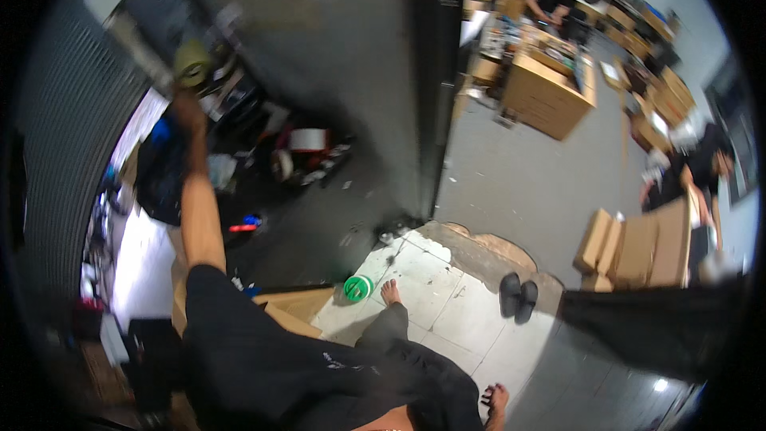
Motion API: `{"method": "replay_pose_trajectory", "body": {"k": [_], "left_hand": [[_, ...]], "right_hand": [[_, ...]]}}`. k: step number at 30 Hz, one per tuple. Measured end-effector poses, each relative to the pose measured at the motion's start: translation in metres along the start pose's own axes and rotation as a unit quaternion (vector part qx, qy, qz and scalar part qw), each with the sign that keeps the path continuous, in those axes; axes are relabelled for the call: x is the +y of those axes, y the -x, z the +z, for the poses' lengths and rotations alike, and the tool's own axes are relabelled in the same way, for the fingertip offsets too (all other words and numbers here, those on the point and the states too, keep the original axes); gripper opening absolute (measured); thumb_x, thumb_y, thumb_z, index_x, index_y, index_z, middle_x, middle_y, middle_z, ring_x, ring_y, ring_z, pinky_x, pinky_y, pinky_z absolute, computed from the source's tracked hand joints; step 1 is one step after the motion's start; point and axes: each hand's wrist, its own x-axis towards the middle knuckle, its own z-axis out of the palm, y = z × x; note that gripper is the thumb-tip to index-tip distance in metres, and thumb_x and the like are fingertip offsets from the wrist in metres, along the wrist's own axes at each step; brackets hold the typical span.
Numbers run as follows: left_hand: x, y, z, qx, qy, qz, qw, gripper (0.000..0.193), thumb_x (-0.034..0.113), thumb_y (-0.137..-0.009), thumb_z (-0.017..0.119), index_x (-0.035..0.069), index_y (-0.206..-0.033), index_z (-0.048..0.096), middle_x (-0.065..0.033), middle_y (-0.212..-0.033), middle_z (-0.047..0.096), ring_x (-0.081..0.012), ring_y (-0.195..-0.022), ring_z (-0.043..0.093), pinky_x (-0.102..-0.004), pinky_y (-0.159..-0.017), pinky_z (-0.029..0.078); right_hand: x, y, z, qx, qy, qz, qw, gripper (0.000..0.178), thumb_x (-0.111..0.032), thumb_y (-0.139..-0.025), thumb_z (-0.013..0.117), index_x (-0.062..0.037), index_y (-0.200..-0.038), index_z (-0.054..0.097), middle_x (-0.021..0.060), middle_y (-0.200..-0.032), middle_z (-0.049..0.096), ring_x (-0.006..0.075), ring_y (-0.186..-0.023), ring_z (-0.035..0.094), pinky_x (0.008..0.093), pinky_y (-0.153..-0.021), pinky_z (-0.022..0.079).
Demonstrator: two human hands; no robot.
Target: The person assembles a speaker by attaching a subwoofer, connecting wires, and securing components with tape. They handle the speaker enclosure, subwoofer, wires, and tape while sitting on the floor.
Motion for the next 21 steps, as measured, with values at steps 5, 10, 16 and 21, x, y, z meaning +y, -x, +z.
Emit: {"method": "replay_pose_trajectory", "body": {"k": [5, 10, 16, 21], "left_hand": [[0.176, 0.088, -0.139, 0.102, 0.246, -0.084, 0.960, 0.038, 0.026, -0.105, 0.052, -0.007, -0.122, 0.061, -0.0269, -0.109, 0.069, -0.0390, -0.097, 0.068, -0.0447, -0.086, 0.053], [0.443, 0.289, -0.265, -0.115, 0.591, -0.029, 0.798, 0.056, 0.046, -0.106, 0.053, -0.008, -0.117, 0.064, -0.0150, -0.101, 0.072, -0.0229, -0.093, 0.067, -0.0411, -0.084, 0.052], [0.717, 0.467, -0.461, -0.434, 0.694, 0.231, 0.526, 0.047, -0.003, -0.093, 0.053, 0.005, -0.138, 0.061, -0.0130, -0.105, 0.075, -0.0168, -0.091, 0.072, -0.0294, -0.078, 0.055], [0.864, 0.553, -0.559, -0.560, 0.672, 0.317, 0.368, 0.052, -0.011, -0.092, 0.051, 0.006, -0.141, 0.058, -0.0152, -0.113, 0.073, -0.0163, -0.098, 0.070, -0.0291, -0.086, 0.054]], "right_hand": [[0.015, 0.009, 0.001, -0.004, -0.047, -0.088, 0.995, 0.049, -0.009, -0.087, 0.062, -0.0016, -0.135, 0.056, 0.0136, -0.086, 0.070, 0.0223, -0.062, 0.066, 0.0392, -0.053, 0.056], [-0.031, 0.060, -0.044, 0.003, -0.051, -0.262, 0.964, 0.051, -0.015, -0.086, 0.074, 0.0001, -0.133, 0.060, 0.0099, -0.084, 0.067, 0.0169, -0.068, 0.067, 0.0296, -0.059, 0.054], [-0.137, 0.178, -0.193, -0.015, -0.369, -0.441, 0.818, 0.070, -0.045, -0.101, 0.060, -0.0030, -0.153, 0.039, 0.0140, -0.123, 0.064, 0.0201, -0.104, 0.064, 0.0353, -0.084, 0.055], [-0.140, 0.219, -0.342, 0.052, -0.508, -0.415, 0.753, 0.080, -0.048, -0.099, 0.059, -0.0063, -0.159, 0.027, 0.0123, -0.132, 0.056, 0.0219, -0.110, 0.061, 0.0386, -0.088, 0.054]]}}
